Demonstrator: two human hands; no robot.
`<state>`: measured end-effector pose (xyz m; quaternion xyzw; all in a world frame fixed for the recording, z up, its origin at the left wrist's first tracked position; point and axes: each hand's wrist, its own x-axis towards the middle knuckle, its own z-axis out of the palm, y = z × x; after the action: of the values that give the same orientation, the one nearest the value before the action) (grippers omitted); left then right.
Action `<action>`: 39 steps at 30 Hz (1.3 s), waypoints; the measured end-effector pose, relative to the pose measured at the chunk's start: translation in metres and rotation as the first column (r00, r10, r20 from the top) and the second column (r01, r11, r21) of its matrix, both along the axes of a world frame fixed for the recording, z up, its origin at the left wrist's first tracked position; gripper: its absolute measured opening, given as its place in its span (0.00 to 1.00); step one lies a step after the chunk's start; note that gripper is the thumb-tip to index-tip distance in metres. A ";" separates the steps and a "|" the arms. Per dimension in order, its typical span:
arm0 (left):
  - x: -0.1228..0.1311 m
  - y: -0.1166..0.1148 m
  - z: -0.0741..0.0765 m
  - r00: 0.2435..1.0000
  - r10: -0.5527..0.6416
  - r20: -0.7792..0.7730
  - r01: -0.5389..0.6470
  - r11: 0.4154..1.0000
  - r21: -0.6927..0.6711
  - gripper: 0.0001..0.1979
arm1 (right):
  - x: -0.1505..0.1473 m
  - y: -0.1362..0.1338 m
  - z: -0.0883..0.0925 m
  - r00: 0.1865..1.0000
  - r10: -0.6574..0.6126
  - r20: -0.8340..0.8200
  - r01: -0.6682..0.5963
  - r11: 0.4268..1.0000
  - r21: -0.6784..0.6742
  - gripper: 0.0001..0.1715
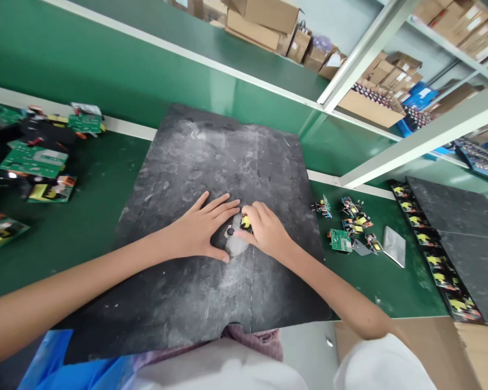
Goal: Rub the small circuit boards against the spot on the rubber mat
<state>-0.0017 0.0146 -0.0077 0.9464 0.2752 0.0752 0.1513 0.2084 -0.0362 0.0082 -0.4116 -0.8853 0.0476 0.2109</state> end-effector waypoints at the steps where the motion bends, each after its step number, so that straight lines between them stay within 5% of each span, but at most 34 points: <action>1: 0.000 0.000 0.000 1.000 0.000 0.002 0.000 1.000 0.000 0.52 | 0.000 0.000 0.000 1.000 -0.009 -0.011 0.009 1.000 -0.011 0.27; 6: 0.001 0.000 0.001 1.000 -0.001 0.006 0.001 1.000 0.006 0.51 | -0.003 -0.003 0.000 0.978 0.194 0.069 -0.196 0.980 0.024 0.30; 11: 0.001 0.000 0.000 1.000 0.002 -0.001 -0.002 1.000 0.005 0.53 | 0.001 0.007 -0.001 1.000 -0.011 0.000 0.011 1.000 0.002 0.27; 16: 0.001 -0.001 0.001 1.000 0.000 0.006 0.000 1.000 0.002 0.51 | -0.002 -0.002 0.000 0.982 0.175 0.067 -0.180 0.981 0.069 0.32; 21: 0.000 -0.001 0.001 1.000 0.003 0.010 -0.003 1.000 0.001 0.53 | -0.001 0.008 -0.001 0.999 0.031 0.033 -0.033 0.998 0.054 0.33; 26: 0.000 0.000 -0.002 1.000 0.003 0.023 -0.003 1.000 0.005 0.50 | -0.006 -0.007 -0.002 0.989 0.139 0.060 -0.144 0.985 0.094 0.34; 39: 0.001 -0.001 -0.001 1.000 0.002 0.027 -0.002 1.000 0.005 0.52 | -0.004 -0.013 -0.003 0.991 0.100 0.089 -0.112 0.985 0.130 0.31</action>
<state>-0.0009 0.0134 -0.0089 0.9455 0.2737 0.0888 0.1525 0.2039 -0.0491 0.0050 -0.3503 -0.9151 -0.0181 0.1989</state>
